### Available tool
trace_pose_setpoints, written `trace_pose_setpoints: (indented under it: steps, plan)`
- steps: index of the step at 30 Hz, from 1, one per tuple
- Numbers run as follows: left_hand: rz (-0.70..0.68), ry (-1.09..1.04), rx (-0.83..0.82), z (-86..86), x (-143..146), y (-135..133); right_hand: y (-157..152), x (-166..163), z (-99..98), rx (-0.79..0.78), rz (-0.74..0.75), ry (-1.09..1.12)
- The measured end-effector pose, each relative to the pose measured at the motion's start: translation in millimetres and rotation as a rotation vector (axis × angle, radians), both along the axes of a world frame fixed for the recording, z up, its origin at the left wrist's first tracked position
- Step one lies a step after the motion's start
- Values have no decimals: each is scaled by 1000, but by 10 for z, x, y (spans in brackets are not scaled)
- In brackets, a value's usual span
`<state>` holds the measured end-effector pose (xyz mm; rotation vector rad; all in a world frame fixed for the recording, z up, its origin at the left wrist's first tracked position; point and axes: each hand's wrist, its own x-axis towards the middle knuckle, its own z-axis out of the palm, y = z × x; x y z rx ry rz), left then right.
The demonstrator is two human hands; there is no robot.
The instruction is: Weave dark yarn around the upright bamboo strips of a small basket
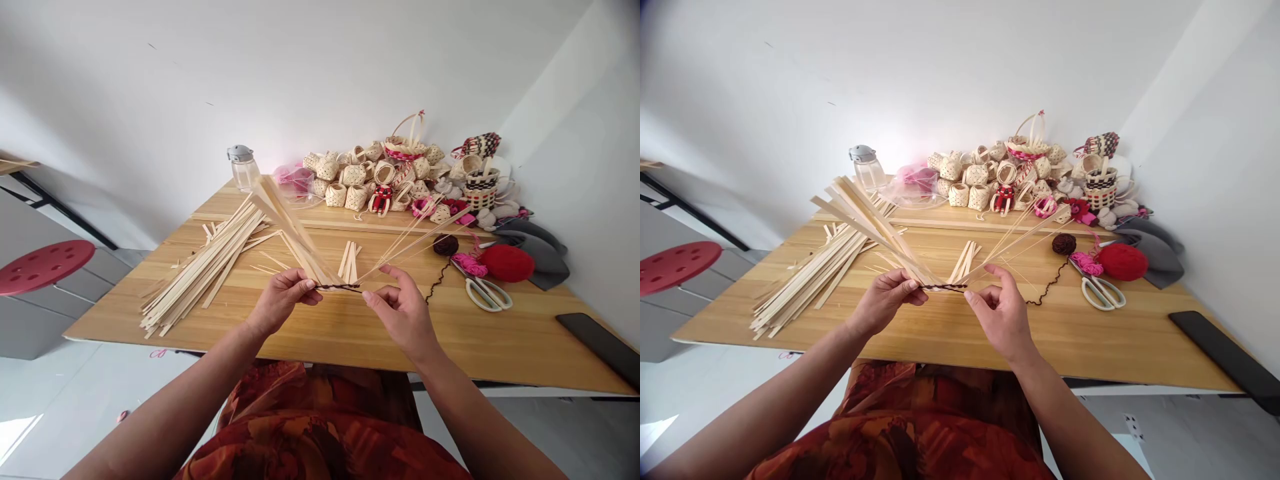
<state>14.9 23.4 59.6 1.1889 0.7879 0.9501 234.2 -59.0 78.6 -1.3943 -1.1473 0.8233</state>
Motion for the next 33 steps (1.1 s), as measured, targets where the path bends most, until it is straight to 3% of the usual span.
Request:
trace_pose_setpoints:
  steps: [3, 10, 21, 33]
  plan:
    - [-3, -14, -26, 44, 13, 1, 20, 49, 16, -26, -24, -6]
    - [-5, -36, -26, 177, 34, 24, 77, 128, 147, -31, 76, 242]
    - [-34, -136, -84, 444, 76, 60, 230, 143, 490, 33, 17, 319]
    - [-23, -118, -97, 406, 77, 41, 209, 185, 523, -70, 57, 523]
